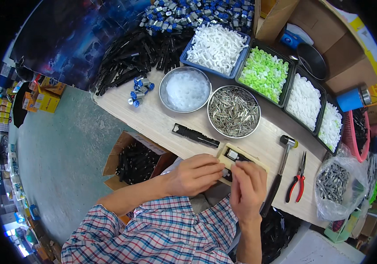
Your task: Manually assemble small mechanical or toy components using a hammer and pliers at a workbench.
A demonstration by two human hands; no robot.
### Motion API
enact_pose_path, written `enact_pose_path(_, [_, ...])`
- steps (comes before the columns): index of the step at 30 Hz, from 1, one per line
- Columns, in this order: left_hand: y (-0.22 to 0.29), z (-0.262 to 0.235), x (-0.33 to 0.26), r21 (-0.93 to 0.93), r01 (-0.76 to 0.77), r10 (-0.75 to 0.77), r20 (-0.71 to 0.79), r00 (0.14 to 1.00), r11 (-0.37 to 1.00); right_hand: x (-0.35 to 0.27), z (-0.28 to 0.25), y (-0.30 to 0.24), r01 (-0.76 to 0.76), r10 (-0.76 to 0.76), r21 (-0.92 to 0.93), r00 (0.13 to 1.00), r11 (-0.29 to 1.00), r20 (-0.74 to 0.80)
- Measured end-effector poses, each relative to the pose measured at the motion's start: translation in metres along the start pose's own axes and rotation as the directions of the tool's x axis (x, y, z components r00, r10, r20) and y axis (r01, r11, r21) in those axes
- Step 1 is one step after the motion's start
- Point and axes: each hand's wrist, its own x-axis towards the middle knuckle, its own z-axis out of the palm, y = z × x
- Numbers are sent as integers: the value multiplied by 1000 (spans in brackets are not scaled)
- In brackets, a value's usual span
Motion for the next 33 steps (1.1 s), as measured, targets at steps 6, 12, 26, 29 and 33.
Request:
enact_pose_path(6, [-8,-18,12,19,-80,77,117,990,997,-27,14,3,65,-62,-93,997,994,35])
enact_pose_path(12, [-29,-41,67,-29,23,-26,-107,994,999,-29,20,7,68,-62,-89,995,994,73])
enact_pose_path(26, [-299,-23,372,612,301,-183,-250,951,732,-22,15,9,-51,54,-39,994,998,95])
enact_pose_path(29, [-317,-42,385,579,367,-432,-27,901,728,-22,15,9,-73,72,0,992,997,104])
enact_pose_path(33, [-364,-62,387,464,-262,178,218,960,846,-23,13,10,-84,80,32,990,996,113])
